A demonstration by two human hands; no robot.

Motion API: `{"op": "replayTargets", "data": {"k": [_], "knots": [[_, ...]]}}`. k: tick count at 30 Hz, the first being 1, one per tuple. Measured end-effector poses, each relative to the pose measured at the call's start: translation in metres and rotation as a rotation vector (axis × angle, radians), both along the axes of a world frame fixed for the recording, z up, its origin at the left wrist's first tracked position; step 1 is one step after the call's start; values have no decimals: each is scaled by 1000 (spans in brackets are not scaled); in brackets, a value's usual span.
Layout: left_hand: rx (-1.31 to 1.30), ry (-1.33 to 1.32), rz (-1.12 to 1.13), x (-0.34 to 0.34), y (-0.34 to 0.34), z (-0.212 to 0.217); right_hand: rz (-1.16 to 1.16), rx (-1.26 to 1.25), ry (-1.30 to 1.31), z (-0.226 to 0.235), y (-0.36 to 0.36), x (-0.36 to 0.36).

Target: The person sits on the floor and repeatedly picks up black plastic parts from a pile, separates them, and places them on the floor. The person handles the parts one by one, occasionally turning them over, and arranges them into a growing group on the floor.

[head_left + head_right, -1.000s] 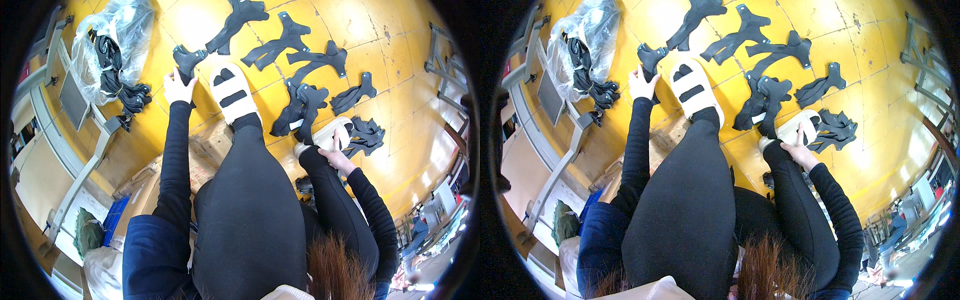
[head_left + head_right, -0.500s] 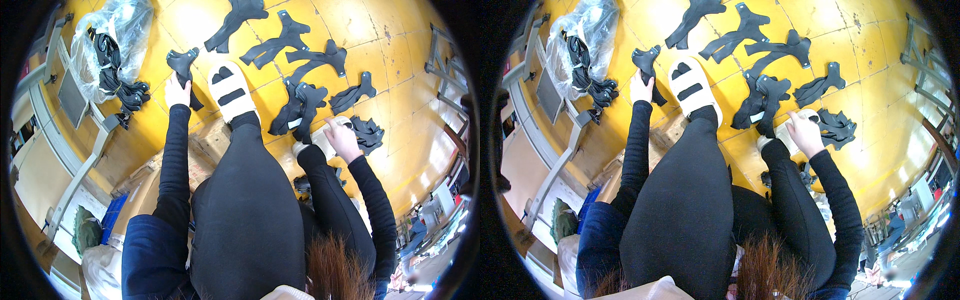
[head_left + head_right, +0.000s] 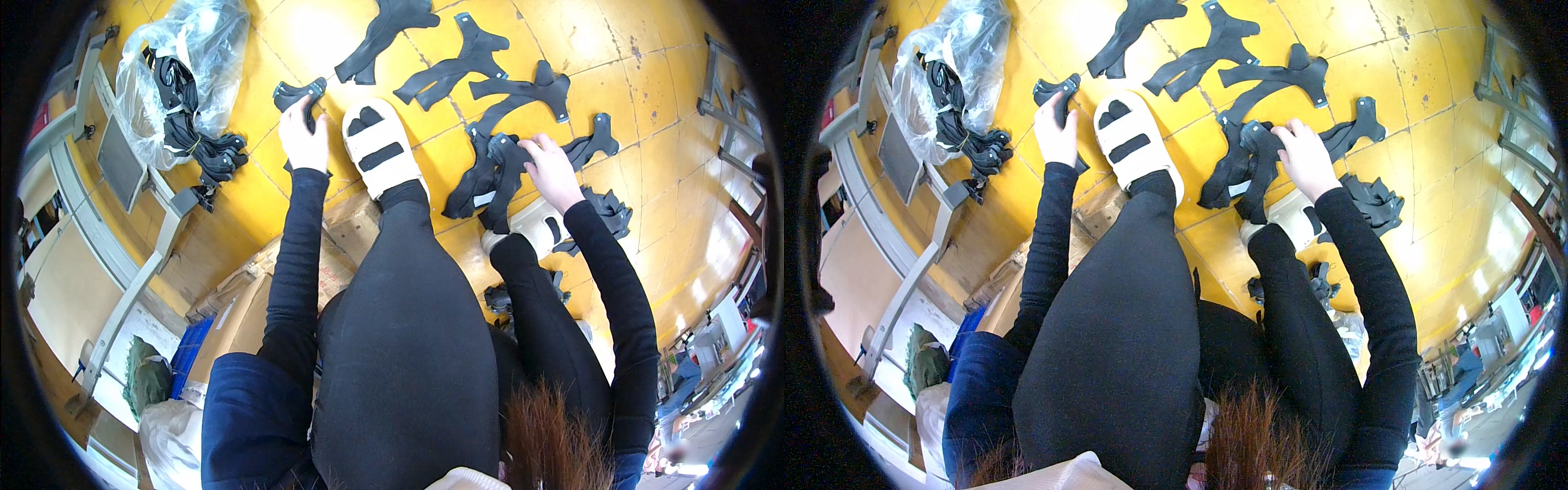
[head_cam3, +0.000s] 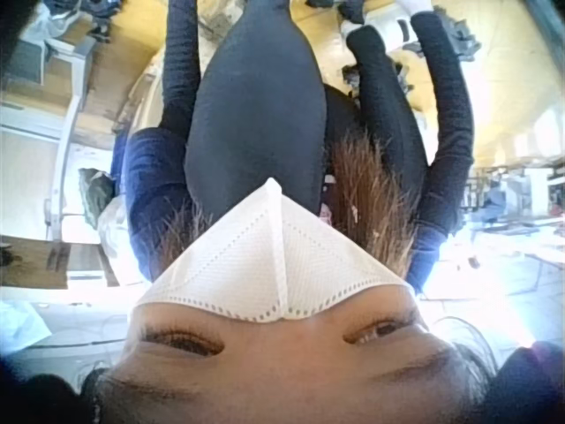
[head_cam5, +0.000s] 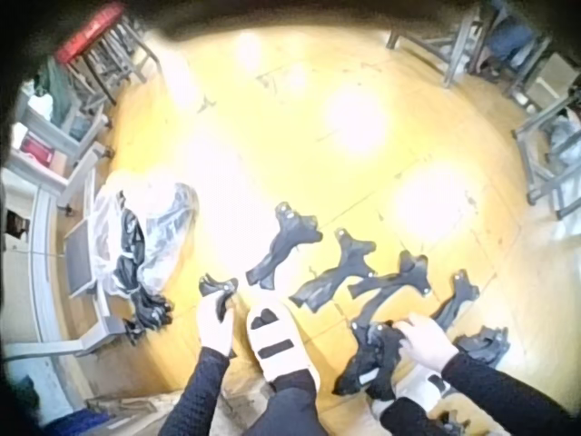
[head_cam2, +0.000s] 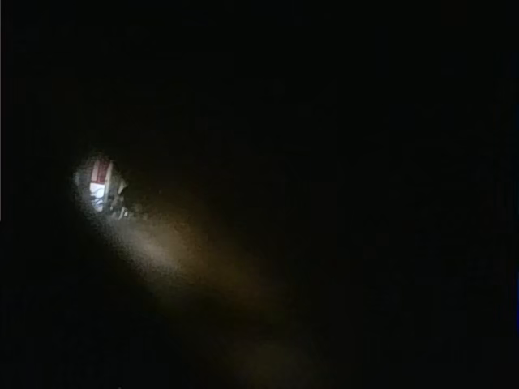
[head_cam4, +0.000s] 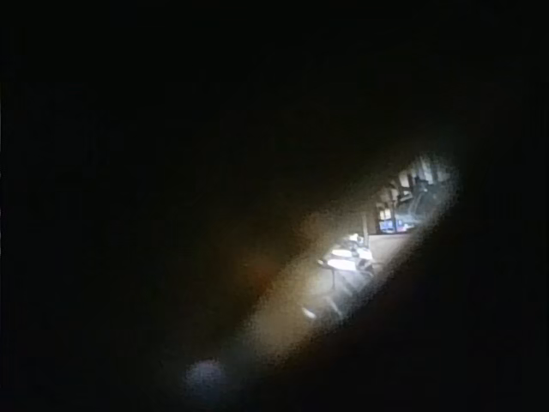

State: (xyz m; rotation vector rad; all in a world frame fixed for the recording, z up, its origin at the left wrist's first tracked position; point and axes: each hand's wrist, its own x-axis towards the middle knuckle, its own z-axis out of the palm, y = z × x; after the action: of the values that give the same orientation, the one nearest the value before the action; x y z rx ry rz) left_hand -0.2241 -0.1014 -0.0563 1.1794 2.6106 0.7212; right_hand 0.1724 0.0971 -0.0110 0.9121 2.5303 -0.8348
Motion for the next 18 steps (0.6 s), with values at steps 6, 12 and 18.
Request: {"op": "replayTargets", "data": {"k": [6,12,18], "knots": [[39,-600,-209,80,72,48,-38,54,170,3,-13,9],[64,-537,-929,176,94,20,-7,-3,151,7,-1,4],[-202,-675,-1108,198,93,-14,-294,-497,4,2,7,1]]}}
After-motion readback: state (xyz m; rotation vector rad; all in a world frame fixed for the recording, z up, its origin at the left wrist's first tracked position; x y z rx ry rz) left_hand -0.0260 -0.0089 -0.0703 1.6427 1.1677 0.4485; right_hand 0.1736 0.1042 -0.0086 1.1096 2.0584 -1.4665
